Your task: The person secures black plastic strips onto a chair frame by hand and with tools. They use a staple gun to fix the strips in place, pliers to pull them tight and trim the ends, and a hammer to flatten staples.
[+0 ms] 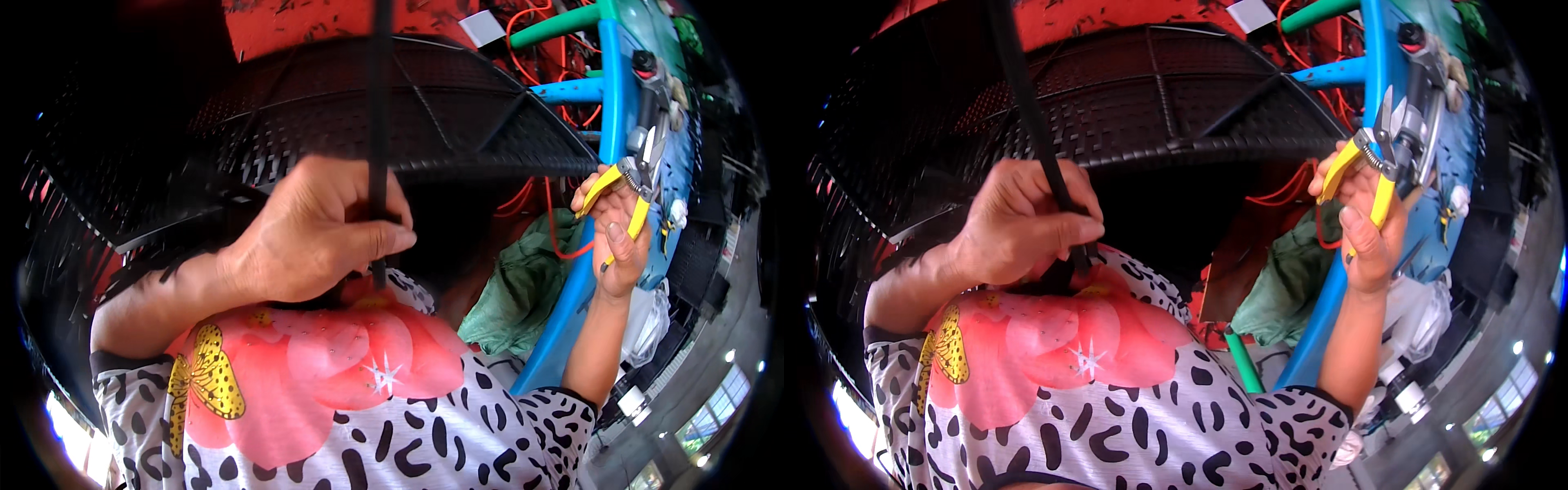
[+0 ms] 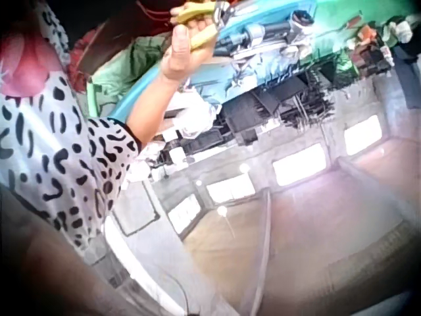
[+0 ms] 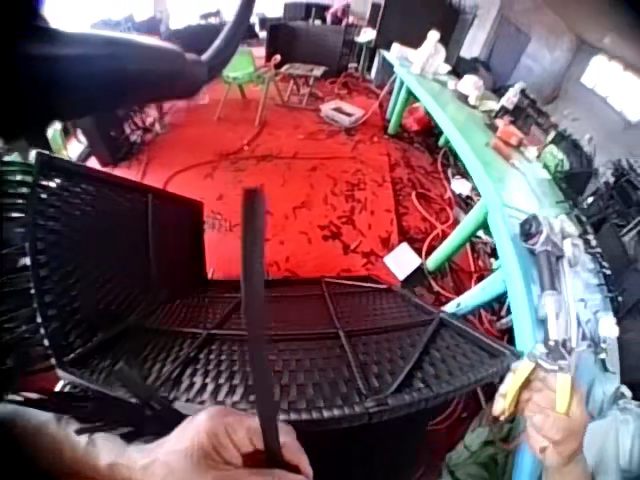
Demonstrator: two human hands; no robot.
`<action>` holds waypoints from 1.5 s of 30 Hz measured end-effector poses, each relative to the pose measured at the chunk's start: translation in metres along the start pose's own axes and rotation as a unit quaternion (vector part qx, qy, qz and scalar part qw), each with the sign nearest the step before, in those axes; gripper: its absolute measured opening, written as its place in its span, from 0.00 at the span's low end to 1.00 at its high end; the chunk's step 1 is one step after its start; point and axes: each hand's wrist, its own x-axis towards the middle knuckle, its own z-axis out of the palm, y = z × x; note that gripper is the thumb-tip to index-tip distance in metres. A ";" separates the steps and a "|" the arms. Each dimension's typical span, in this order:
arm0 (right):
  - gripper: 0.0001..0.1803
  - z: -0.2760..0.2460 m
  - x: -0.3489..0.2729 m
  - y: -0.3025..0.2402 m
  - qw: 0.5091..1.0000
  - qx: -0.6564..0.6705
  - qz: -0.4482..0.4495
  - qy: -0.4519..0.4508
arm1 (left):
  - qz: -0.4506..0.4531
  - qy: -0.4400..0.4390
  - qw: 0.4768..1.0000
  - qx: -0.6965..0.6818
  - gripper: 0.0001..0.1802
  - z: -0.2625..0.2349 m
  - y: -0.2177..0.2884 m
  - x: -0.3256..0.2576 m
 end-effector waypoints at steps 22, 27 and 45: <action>0.38 -0.091 -0.052 0.041 0.678 -0.668 0.072 0.297 | 0.074 -0.100 0.959 0.256 0.07 0.024 -0.027 0.036; 0.23 0.047 -0.042 -0.011 0.989 0.114 0.091 -0.031 | 0.212 -0.093 0.913 0.337 0.07 0.028 -0.037 0.040; 0.16 -0.211 -0.098 0.072 0.859 0.182 0.038 0.477 | 0.196 0.047 0.699 0.686 0.20 -0.031 -0.061 0.034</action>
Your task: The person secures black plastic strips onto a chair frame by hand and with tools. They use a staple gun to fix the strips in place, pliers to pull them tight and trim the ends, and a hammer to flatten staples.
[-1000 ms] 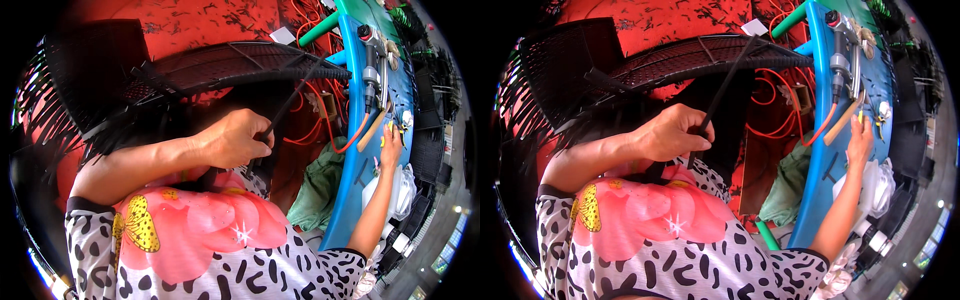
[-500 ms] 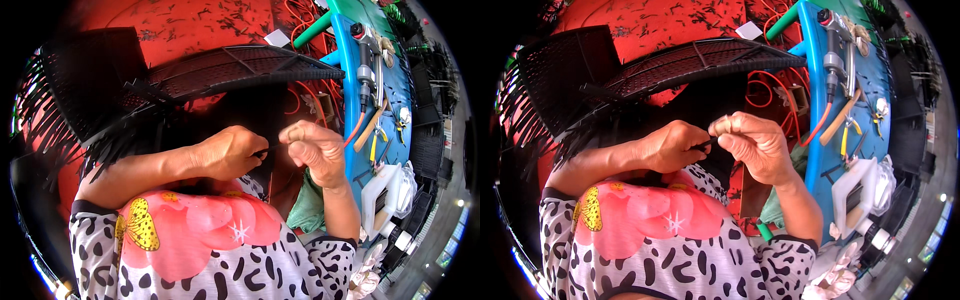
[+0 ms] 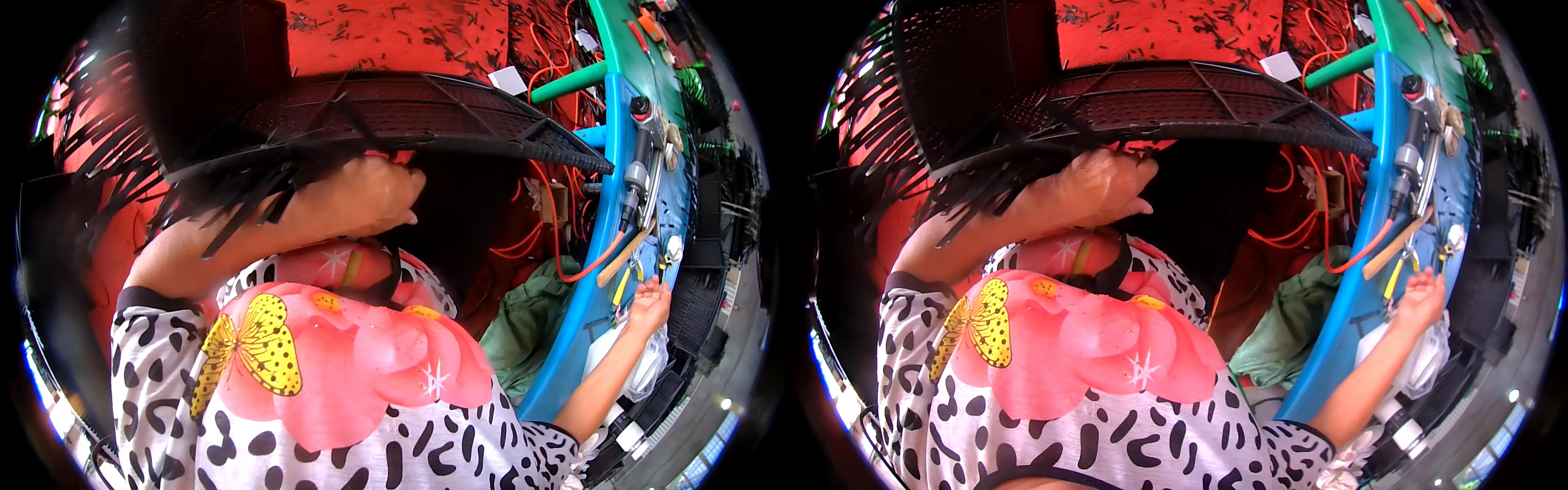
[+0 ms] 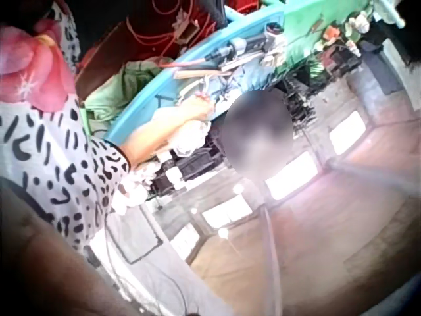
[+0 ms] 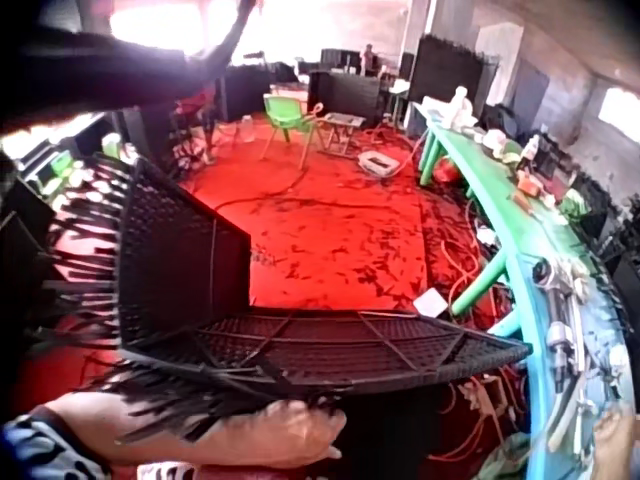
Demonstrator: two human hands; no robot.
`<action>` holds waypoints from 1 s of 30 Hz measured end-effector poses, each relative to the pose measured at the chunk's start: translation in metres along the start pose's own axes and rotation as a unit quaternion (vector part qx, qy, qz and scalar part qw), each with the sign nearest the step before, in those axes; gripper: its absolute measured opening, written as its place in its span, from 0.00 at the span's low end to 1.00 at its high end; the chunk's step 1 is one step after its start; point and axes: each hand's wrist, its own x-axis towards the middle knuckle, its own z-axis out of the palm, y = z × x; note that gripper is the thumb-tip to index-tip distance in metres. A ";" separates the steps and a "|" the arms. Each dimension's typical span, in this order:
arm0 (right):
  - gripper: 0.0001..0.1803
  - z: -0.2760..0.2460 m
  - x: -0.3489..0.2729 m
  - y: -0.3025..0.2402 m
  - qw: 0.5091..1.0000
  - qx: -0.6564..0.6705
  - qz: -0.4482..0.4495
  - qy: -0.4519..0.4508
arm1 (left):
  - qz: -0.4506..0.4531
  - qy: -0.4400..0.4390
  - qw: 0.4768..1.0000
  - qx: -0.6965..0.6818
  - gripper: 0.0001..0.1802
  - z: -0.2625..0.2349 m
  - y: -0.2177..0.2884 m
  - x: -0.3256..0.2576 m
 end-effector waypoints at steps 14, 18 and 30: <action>0.18 0.396 -0.247 0.098 0.573 -0.204 -0.543 -0.578 | 0.095 0.131 0.977 0.138 0.12 0.048 -0.011 0.003; 0.15 0.405 -0.227 0.094 0.637 -0.137 -0.464 -0.600 | 0.107 0.156 0.967 0.169 0.08 0.026 -0.005 0.003; 0.23 0.482 -0.202 0.073 0.702 -0.211 -0.379 -0.565 | 0.241 0.446 0.850 0.142 0.09 -0.041 -0.014 0.027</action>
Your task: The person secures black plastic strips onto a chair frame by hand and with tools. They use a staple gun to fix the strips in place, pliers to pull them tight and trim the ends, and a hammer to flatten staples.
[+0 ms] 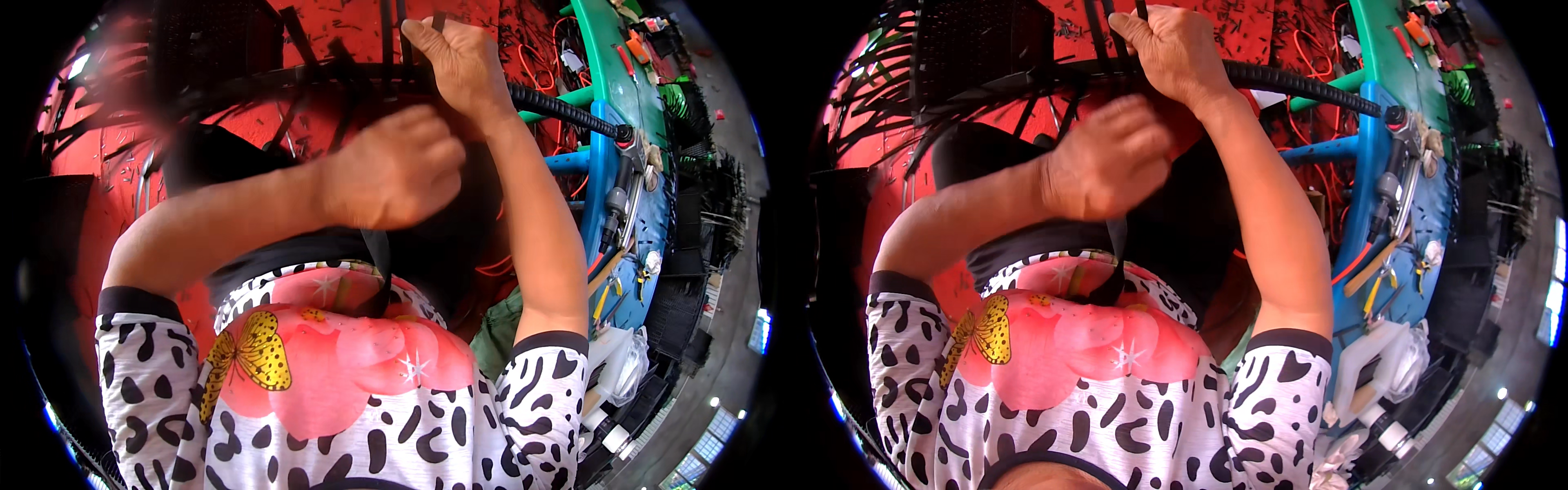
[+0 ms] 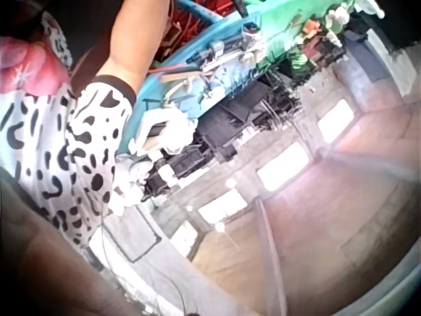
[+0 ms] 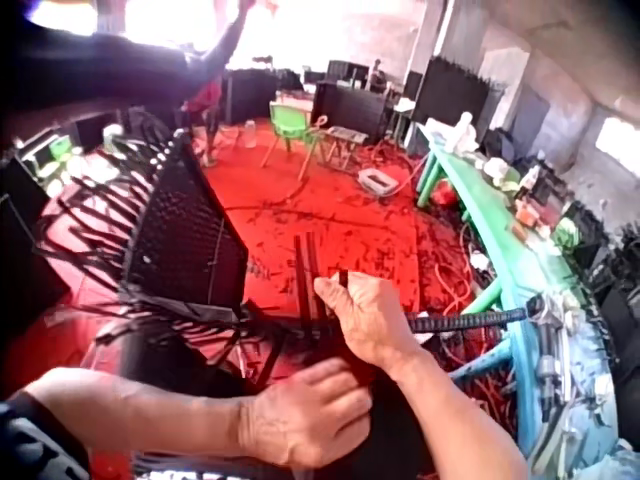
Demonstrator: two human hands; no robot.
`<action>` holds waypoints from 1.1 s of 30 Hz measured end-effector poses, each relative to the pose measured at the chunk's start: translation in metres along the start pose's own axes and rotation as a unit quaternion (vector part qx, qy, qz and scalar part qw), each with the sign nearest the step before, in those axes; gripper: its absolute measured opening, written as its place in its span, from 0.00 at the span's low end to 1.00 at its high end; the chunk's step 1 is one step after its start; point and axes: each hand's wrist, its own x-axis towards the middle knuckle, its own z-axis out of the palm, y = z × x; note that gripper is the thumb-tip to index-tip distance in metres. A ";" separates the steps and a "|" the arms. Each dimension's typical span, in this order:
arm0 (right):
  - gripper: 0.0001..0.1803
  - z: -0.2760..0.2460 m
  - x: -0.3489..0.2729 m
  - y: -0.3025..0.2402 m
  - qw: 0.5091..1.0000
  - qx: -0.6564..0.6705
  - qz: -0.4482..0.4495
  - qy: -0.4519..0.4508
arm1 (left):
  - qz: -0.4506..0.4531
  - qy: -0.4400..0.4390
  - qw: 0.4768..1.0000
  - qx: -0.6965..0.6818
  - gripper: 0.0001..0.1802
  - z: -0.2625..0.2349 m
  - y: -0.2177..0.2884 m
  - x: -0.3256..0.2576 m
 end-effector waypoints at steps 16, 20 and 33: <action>0.08 -0.019 -0.058 -0.026 0.973 -0.096 -0.198 0.070 | -0.194 -0.079 0.973 0.096 0.15 -0.026 -0.048 -0.014; 0.11 -0.011 -0.071 -0.029 0.962 -0.147 -0.222 0.066 | -0.242 -0.140 0.960 0.028 0.13 -0.035 -0.049 -0.015; 0.04 0.002 -0.023 -0.040 0.987 -0.020 -0.101 0.126 | -0.236 -0.125 0.964 0.001 0.09 -0.044 -0.089 0.010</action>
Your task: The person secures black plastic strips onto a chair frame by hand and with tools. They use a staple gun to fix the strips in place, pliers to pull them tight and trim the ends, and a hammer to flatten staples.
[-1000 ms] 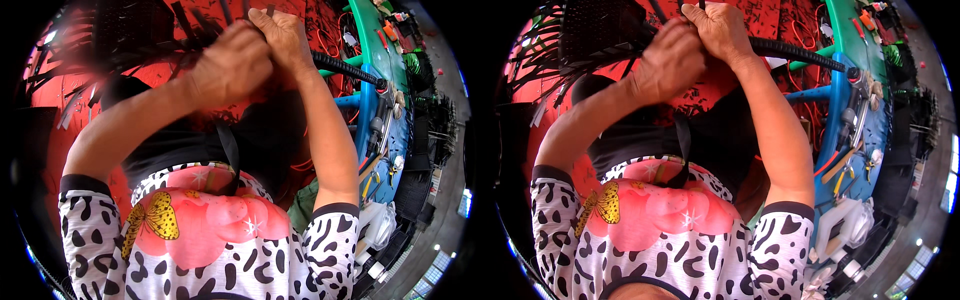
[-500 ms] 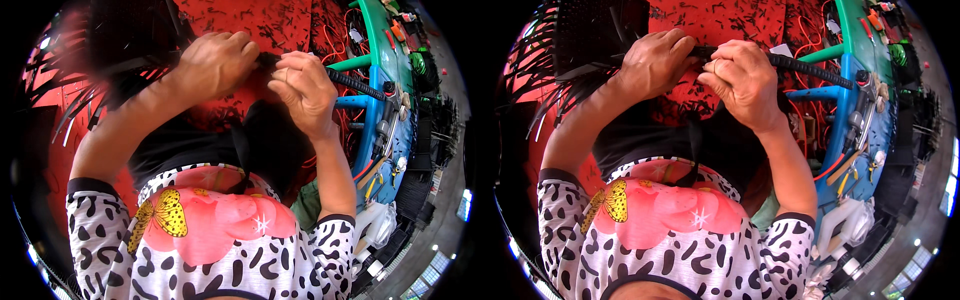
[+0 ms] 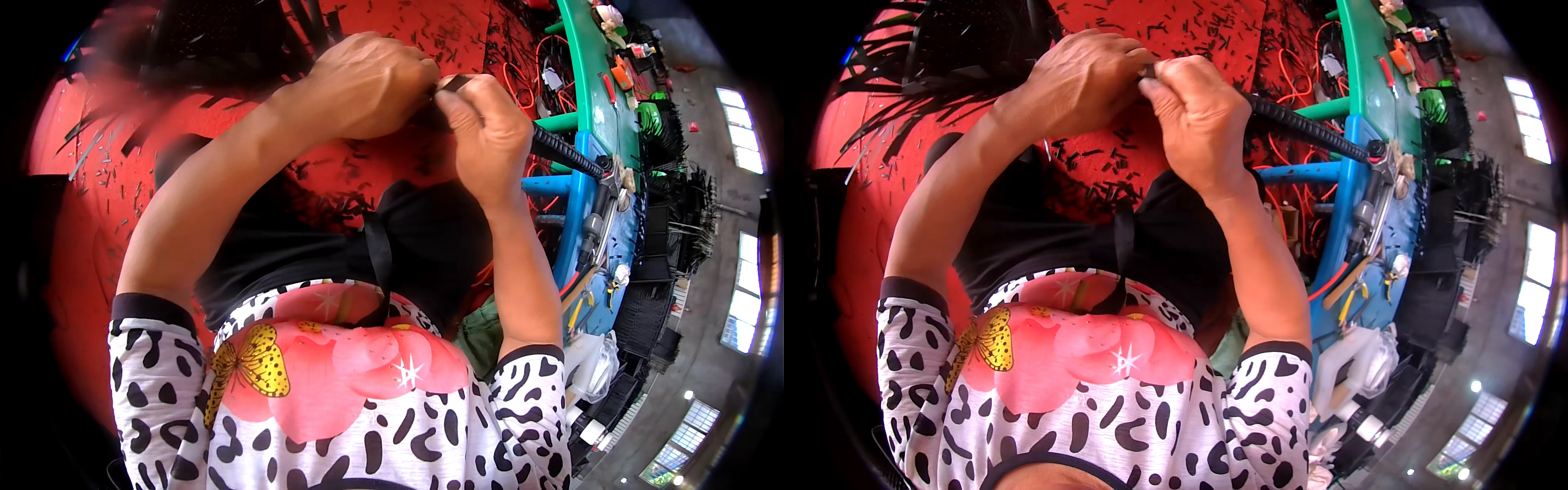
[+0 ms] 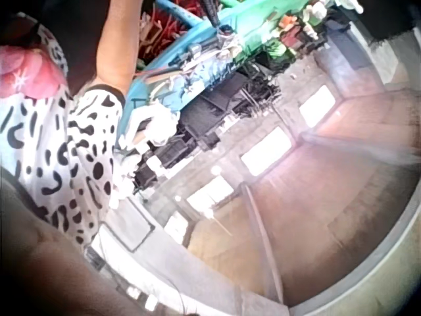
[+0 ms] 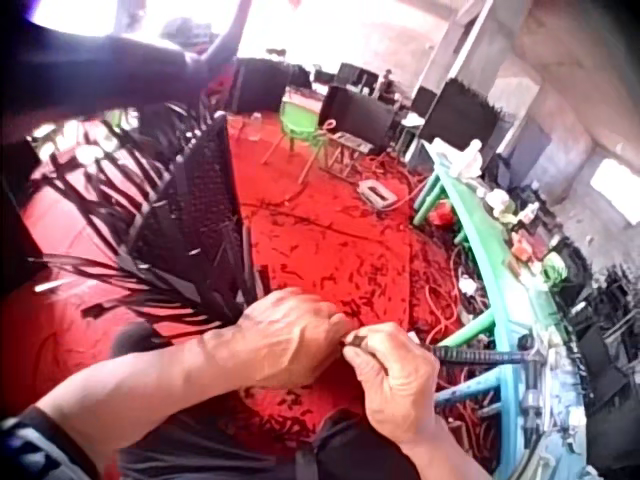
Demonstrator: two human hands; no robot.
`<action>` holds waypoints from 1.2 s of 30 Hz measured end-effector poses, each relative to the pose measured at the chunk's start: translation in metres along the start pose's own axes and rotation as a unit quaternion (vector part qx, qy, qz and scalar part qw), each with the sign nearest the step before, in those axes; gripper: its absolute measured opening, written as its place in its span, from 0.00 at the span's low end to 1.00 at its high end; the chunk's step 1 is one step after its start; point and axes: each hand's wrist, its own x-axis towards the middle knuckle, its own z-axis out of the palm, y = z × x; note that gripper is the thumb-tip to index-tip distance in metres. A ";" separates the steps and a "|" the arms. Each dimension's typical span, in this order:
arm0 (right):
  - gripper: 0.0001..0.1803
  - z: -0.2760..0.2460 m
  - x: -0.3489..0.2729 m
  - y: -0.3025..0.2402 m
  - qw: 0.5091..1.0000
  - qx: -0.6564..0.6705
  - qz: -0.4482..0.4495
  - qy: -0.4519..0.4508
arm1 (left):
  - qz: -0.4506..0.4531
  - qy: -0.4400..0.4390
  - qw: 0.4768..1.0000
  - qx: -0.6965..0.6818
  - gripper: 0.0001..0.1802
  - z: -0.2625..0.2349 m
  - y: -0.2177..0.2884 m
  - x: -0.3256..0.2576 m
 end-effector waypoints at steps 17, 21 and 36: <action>0.09 -0.017 0.023 -0.024 0.911 0.319 0.260 0.037 | -0.099 -0.039 0.994 0.039 0.12 0.010 0.003 0.011; 0.12 -0.027 0.033 -0.036 0.927 0.263 0.266 -0.003 | -0.063 0.002 0.997 0.052 0.08 0.014 0.011 0.005; 0.12 0.044 0.100 0.058 0.973 -0.163 0.049 -0.155 | -0.039 0.088 0.990 0.108 0.14 0.004 0.007 -0.023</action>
